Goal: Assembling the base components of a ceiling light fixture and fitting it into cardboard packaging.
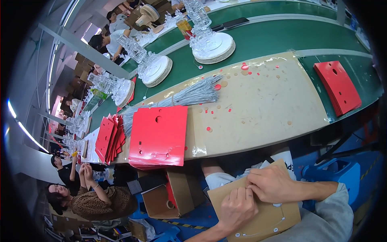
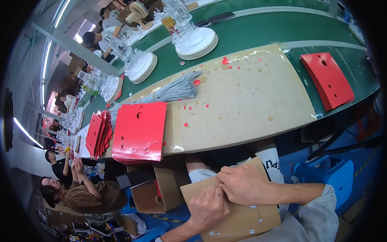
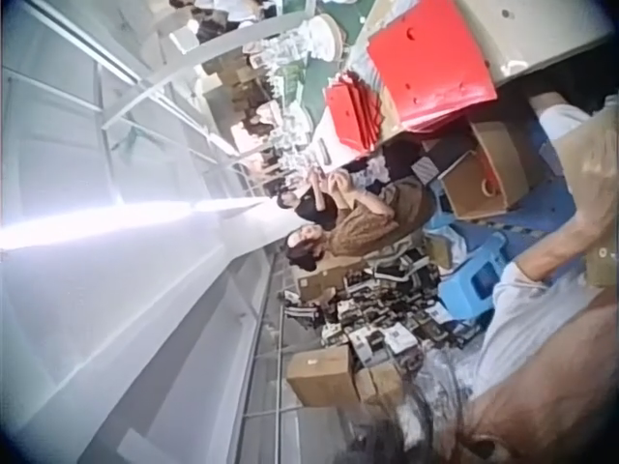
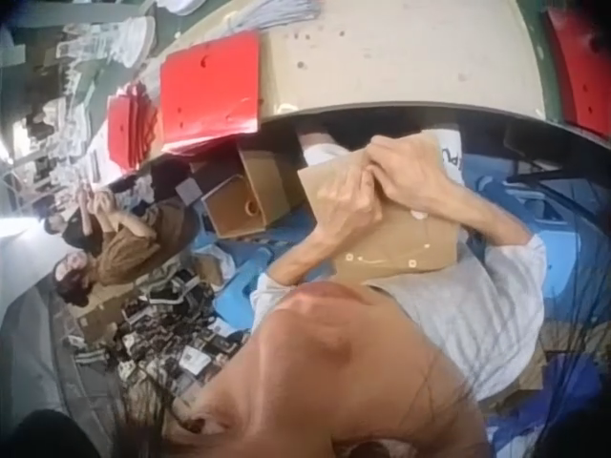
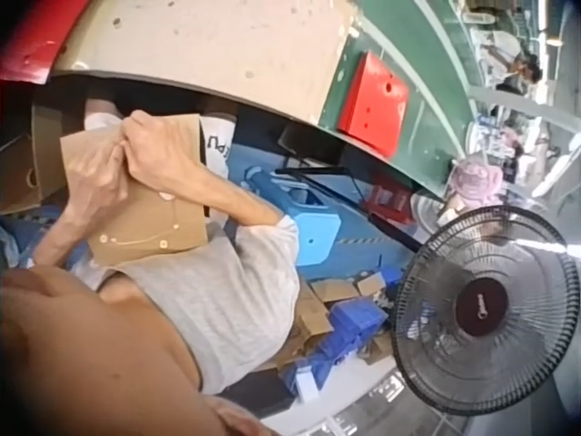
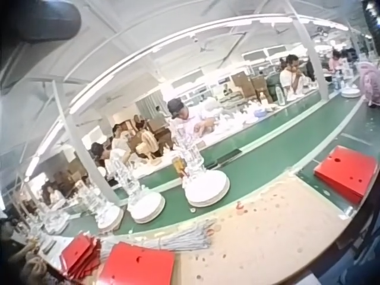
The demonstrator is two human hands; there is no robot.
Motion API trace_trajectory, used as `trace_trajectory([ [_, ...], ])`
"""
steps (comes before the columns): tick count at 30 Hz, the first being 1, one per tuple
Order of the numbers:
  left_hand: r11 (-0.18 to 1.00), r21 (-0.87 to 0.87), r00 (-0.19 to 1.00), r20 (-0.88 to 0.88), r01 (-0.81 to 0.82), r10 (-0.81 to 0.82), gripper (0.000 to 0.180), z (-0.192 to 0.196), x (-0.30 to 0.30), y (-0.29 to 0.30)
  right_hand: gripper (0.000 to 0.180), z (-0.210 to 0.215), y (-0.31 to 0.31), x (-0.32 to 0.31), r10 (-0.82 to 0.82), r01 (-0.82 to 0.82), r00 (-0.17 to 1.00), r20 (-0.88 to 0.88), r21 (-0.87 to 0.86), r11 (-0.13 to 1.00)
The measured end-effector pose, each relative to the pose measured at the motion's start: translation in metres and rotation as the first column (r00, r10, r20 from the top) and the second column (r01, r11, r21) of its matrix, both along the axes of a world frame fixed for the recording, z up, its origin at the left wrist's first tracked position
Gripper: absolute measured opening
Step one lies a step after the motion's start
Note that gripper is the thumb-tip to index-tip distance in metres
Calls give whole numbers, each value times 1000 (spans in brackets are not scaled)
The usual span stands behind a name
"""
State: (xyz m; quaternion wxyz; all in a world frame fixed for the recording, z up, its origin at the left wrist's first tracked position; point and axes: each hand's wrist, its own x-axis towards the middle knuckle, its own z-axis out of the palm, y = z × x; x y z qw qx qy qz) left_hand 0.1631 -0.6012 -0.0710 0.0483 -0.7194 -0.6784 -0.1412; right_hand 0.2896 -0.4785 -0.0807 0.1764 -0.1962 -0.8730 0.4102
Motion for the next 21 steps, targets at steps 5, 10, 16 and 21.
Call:
trace_trajectory([
  [5, 1000, 6, 997, 66, -31, 31, 15, -2, 3, 1, 10, 4, 3, 1, -9, 9, 998, 64, 0, 1000],
  [10, 976, -43, 938, 287, 215, -194, 18, 15, -39, 12, 12, 6, 0, 10, -64, 67, 997, 35, -79, 995],
  [16, 978, 69, 827, 524, 199, -205, 27, 3, -57, 14, 20, 2, -19, 15, -229, 232, 966, -121, 14, 973],
  [21, 982, 116, 794, 578, 149, -189, 27, -3, -52, 14, 26, 7, -31, 19, -329, 330, 944, -28, 37, 943],
])
